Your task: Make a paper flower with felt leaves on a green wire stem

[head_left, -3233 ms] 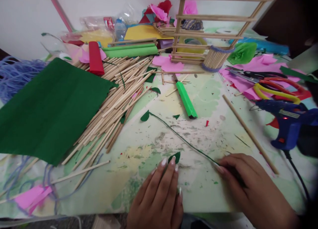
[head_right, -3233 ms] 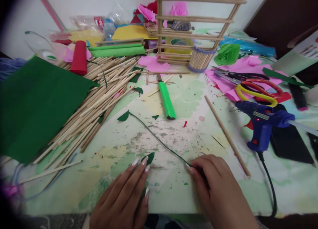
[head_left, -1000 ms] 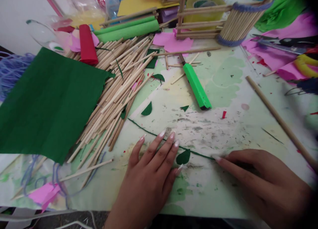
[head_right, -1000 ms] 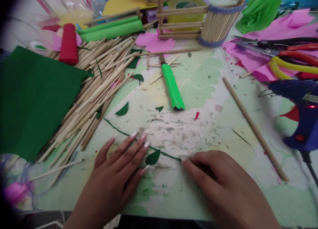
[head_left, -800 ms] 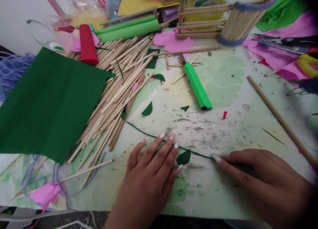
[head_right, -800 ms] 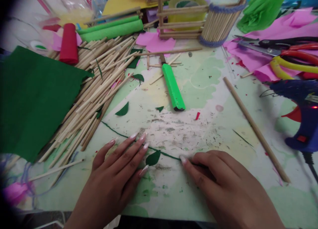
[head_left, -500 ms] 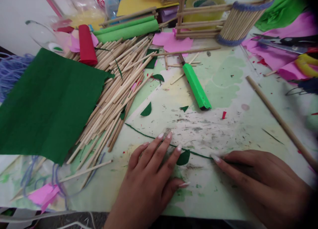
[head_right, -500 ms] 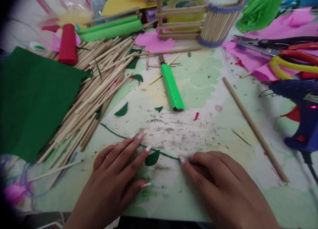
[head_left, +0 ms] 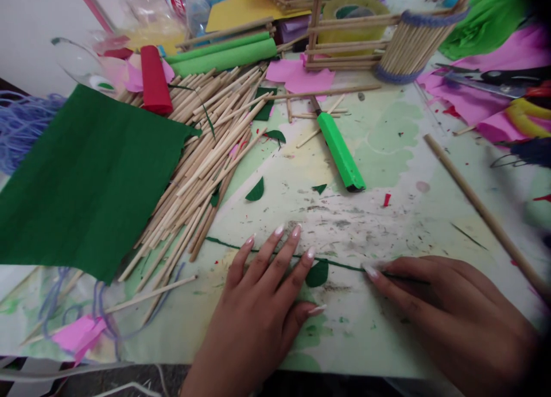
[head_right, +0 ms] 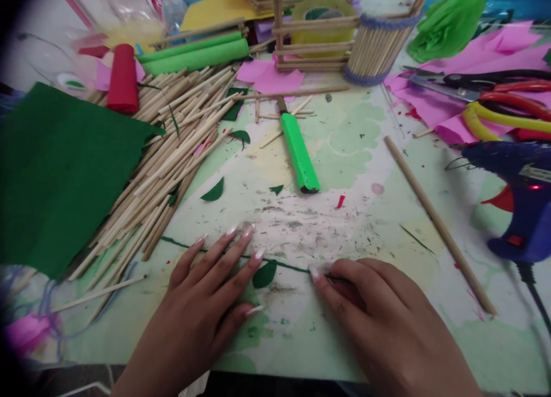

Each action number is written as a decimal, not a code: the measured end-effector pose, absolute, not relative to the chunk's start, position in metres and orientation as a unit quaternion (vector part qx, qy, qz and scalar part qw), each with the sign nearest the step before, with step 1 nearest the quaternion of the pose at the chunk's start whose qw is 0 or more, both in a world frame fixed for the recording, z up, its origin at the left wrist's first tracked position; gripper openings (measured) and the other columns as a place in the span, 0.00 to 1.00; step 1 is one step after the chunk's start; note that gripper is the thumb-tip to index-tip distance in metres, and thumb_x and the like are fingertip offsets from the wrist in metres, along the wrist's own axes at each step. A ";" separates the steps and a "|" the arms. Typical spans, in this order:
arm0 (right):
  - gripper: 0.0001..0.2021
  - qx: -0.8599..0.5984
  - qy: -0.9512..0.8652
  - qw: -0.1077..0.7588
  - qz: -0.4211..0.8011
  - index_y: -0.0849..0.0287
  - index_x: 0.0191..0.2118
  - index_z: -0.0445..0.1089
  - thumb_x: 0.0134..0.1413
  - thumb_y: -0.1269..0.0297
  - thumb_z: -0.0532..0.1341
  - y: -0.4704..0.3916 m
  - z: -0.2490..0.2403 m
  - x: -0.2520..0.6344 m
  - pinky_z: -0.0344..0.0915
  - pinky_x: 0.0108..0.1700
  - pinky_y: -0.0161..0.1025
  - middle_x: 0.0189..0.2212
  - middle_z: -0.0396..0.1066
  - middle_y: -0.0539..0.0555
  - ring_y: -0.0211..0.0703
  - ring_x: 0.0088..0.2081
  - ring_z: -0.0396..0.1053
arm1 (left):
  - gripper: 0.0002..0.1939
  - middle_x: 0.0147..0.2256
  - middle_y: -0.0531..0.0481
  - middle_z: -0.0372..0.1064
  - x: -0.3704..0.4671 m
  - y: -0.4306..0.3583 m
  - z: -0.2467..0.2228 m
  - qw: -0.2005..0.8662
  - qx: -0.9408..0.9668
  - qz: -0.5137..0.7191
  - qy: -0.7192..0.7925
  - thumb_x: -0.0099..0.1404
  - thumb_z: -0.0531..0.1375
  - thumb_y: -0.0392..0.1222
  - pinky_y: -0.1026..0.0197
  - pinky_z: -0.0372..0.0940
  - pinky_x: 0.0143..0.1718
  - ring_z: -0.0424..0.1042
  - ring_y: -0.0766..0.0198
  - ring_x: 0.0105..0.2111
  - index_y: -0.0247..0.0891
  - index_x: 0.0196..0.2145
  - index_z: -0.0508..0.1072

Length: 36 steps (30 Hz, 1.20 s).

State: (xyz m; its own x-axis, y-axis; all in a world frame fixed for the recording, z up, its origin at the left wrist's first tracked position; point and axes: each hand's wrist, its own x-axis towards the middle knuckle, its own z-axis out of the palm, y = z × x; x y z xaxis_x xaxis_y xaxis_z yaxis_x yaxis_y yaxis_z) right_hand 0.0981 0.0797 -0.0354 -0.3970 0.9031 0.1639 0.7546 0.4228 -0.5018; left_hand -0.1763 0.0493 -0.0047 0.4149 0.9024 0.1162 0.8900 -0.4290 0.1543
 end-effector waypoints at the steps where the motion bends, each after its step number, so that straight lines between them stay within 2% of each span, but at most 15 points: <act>1: 0.11 -0.493 -0.828 0.206 0.168 0.45 0.46 0.74 0.59 0.55 0.61 0.080 -0.035 0.099 0.70 0.29 0.46 0.32 0.77 0.54 0.52 0.33 0.74 | 0.21 0.65 0.47 0.57 -0.176 0.049 -0.005 0.034 0.840 0.092 0.534 0.72 0.51 0.50 0.51 0.40 0.64 0.57 0.53 0.64 0.42 0.57 0.68; 4: 0.14 -0.440 -0.873 0.180 0.109 0.43 0.50 0.73 0.61 0.59 0.58 0.082 -0.034 0.102 0.69 0.32 0.46 0.37 0.77 0.54 0.51 0.36 0.73 | 0.21 0.65 0.48 0.57 -0.175 0.050 -0.006 0.038 0.836 0.100 0.538 0.72 0.51 0.51 0.51 0.40 0.64 0.57 0.53 0.64 0.42 0.57 0.68; 8: 0.21 -0.390 -0.908 0.147 0.024 0.43 0.56 0.69 0.60 0.66 0.54 0.081 -0.033 0.108 0.66 0.38 0.52 0.44 0.73 0.57 0.56 0.41 0.70 | 0.21 0.65 0.48 0.56 -0.175 0.050 -0.006 0.034 0.840 0.094 0.534 0.72 0.50 0.49 0.50 0.42 0.64 0.58 0.52 0.63 0.42 0.58 0.67; 12: 0.20 -0.405 -0.901 0.153 -0.015 0.47 0.54 0.69 0.58 0.69 0.55 0.080 -0.024 0.101 0.62 0.41 0.57 0.46 0.70 0.59 0.60 0.43 0.66 | 0.21 0.65 0.47 0.56 -0.176 0.050 -0.007 0.030 0.845 0.095 0.525 0.72 0.50 0.48 0.50 0.46 0.62 0.58 0.52 0.63 0.41 0.58 0.67; 15: 0.16 -0.448 -0.873 0.188 0.050 0.51 0.51 0.68 0.59 0.71 0.56 0.081 -0.003 0.083 0.61 0.45 0.56 0.45 0.69 0.58 0.57 0.45 0.65 | 0.21 0.65 0.47 0.56 -0.176 0.050 -0.008 0.026 0.843 0.096 0.528 0.72 0.50 0.49 0.49 0.49 0.62 0.58 0.52 0.63 0.42 0.58 0.67; 19: 0.12 -0.450 -0.845 0.236 0.166 0.53 0.50 0.65 0.62 0.70 0.56 0.089 0.019 0.052 0.66 0.42 0.44 0.41 0.70 0.55 0.47 0.42 0.68 | 0.21 0.65 0.47 0.56 -0.175 0.050 -0.008 0.028 0.842 0.097 0.530 0.73 0.49 0.49 0.48 0.52 0.61 0.58 0.52 0.63 0.42 0.58 0.67; 25: 0.09 -0.503 -0.773 0.246 0.297 0.53 0.46 0.66 0.60 0.70 0.57 0.100 0.005 0.024 0.70 0.36 0.40 0.38 0.73 0.53 0.43 0.37 0.72 | 0.21 0.64 0.46 0.57 -0.177 0.050 -0.007 0.037 0.842 0.096 0.529 0.73 0.49 0.48 0.46 0.54 0.61 0.58 0.51 0.63 0.42 0.59 0.67; 36: 0.07 -0.506 -0.770 0.239 0.305 0.54 0.43 0.67 0.59 0.70 0.57 0.100 0.000 0.025 0.69 0.35 0.41 0.37 0.72 0.54 0.44 0.35 0.71 | 0.20 0.65 0.47 0.56 -0.177 0.051 -0.006 0.044 0.842 0.095 0.529 0.73 0.50 0.48 0.46 0.53 0.61 0.58 0.52 0.63 0.42 0.59 0.66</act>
State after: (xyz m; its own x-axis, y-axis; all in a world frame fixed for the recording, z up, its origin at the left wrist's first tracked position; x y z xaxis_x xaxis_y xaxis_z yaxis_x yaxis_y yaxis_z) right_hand 0.0254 0.0996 0.0001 -0.3730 0.9260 0.0584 0.6345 0.3005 -0.7121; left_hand -0.1773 0.0510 -0.0060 0.4230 0.8989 0.1141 0.8822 -0.4373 0.1748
